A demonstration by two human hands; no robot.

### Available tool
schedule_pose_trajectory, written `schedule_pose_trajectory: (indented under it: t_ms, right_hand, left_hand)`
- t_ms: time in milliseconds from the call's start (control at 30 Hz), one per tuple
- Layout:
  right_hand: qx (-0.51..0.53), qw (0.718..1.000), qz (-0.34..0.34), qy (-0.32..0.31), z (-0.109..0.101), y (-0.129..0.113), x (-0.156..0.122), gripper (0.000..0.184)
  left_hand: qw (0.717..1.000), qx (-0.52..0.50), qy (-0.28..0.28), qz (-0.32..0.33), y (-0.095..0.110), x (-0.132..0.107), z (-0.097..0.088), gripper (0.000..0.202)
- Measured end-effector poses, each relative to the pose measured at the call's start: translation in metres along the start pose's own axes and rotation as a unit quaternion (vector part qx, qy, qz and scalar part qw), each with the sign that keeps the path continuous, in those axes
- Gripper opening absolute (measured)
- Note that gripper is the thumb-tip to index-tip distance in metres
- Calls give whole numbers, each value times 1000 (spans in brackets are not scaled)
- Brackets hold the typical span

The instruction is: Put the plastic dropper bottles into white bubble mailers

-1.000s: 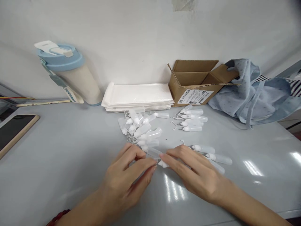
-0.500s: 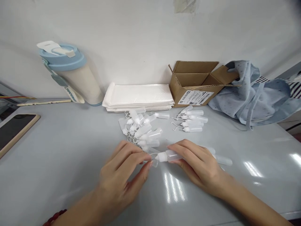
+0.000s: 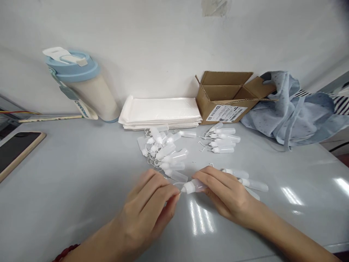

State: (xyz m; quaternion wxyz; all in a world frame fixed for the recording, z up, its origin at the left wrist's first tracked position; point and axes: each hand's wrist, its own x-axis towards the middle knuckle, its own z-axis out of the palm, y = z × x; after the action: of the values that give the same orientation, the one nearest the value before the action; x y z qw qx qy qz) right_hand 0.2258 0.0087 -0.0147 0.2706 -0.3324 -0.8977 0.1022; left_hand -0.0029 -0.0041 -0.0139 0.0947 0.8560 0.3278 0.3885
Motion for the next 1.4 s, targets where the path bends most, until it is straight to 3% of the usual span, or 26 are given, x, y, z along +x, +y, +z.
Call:
schedule_pose_trajectory:
  t_ms: [200,633,867,1067,1400]
  right_hand:
    - [-11,1000,-2,5,2,-2,0,23]
    - [-18,1000,2,18,-1,1,3,20]
    - [-44,999,-18,18,-3,-2,1,26]
    - [-81,995,-48,23,-4,-3,-2,38]
    - [-97,993,-54,40,-3,-3,-1,38]
  left_hand:
    - [999,22,-24,-1,2,0,-4,17]
    - [999,30,25,-15,0,4,-4,13]
    - [1000,14,-11,-1,3,2,-3,18]
    - [1000,-11,-3,1,2,0,2,20]
    - [1000,-15,9,-3,1,1,3,22]
